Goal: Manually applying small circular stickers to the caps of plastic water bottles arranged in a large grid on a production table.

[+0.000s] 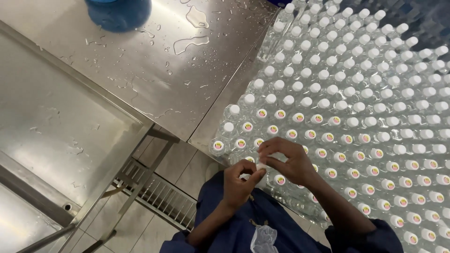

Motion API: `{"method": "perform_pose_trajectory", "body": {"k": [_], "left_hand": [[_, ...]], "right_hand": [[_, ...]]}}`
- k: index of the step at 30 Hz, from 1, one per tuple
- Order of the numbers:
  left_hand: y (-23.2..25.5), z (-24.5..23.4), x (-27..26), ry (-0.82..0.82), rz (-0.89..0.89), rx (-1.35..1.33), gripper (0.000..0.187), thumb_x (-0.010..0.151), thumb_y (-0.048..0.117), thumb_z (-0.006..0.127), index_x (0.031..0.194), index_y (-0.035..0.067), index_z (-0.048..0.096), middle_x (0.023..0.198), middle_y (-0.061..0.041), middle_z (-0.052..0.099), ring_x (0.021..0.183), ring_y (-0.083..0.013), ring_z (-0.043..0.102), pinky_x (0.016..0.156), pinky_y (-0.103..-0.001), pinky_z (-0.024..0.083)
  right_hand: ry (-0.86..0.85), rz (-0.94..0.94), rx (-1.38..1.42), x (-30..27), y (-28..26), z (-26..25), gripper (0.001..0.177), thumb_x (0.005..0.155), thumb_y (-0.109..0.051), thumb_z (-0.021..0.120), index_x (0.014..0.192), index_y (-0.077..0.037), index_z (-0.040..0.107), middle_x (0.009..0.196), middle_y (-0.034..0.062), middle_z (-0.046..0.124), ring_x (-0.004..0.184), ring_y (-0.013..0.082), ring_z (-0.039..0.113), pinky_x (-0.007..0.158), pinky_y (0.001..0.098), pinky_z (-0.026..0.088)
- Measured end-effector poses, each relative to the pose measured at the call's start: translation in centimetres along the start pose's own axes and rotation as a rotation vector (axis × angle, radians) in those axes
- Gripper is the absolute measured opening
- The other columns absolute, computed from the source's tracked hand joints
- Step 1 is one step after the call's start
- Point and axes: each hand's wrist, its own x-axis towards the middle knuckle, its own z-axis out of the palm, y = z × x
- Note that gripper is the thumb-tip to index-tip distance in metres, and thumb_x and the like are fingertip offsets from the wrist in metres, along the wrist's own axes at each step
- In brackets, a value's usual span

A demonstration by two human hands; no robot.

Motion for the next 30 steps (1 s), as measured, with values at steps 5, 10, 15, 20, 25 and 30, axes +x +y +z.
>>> {"method": "perform_pose_trajectory", "body": {"k": [5,10,15,20,25,30], "left_hand": [[0.9,-1.1,-1.8,-0.19,-0.116,0.034,0.027,0.093,0.03,0.088,0.081,0.011,0.073,0.075,0.0,0.071,0.064,-0.0068,0.06,0.059,-0.026,0.048],[0.8,-2.4,-2.6,-0.284,-0.192,0.021,0.024,0.092,0.031,0.089,0.085,0.012,0.075,0.081,0.0,0.074,0.069,-0.007,0.062,0.063,-0.027,0.051],[0.3,-4.0,-2.7,-0.204,-0.216,-0.002,0.027,0.093,0.032,0.088,0.084,0.012,0.072,0.073,0.002,0.067,0.064,-0.0053,0.055,0.059,-0.028,0.045],[0.4,-4.7,-2.5,-0.179,-0.184,0.04,0.029,0.093,0.035,0.087,0.083,0.013,0.073,0.071,0.002,0.068,0.063,-0.0051,0.056,0.058,-0.028,0.045],[0.9,-4.8,-2.4,-0.188,-0.198,0.042,0.03,0.093,0.036,0.086,0.083,0.012,0.074,0.071,0.001,0.069,0.063,-0.0053,0.058,0.058,-0.028,0.047],[1.3,-4.8,-2.2,-0.2,-0.206,0.027,0.028,0.094,0.033,0.086,0.082,0.013,0.07,0.074,0.002,0.067,0.065,-0.0053,0.056,0.06,-0.027,0.044]], "right_hand": [[-0.088,0.168,-0.149,5.8,3.7,2.6,0.016,0.099,-0.027,0.076,0.102,-0.012,0.08,0.112,0.0063,0.082,0.108,0.0197,0.078,0.096,0.0364,0.062],[-0.195,0.189,-0.349,9.9,7.2,5.5,0.018,0.101,-0.031,0.072,0.101,-0.015,0.08,0.121,0.0028,0.076,0.117,0.0202,0.071,0.085,0.0391,0.059],[-0.219,0.239,-0.402,10.7,7.9,6.4,0.023,0.102,-0.034,0.069,0.104,-0.015,0.081,0.12,0.0038,0.073,0.106,0.0206,0.072,0.08,0.0377,0.057],[-0.217,0.251,-0.413,11.1,8.3,6.5,0.024,0.101,-0.036,0.07,0.102,-0.014,0.081,0.117,0.003,0.074,0.101,0.0203,0.073,0.085,0.0378,0.058],[-0.185,0.237,-0.396,11.0,9.1,6.7,0.027,0.1,-0.038,0.072,0.103,-0.013,0.081,0.115,0.0027,0.076,0.099,0.0193,0.073,0.085,0.0357,0.057],[-0.188,0.231,-0.349,10.9,8.0,6.7,0.052,0.101,-0.042,0.069,0.145,-0.015,0.065,0.097,-0.0014,0.072,0.086,0.0146,0.067,0.082,0.0348,0.055]]}}
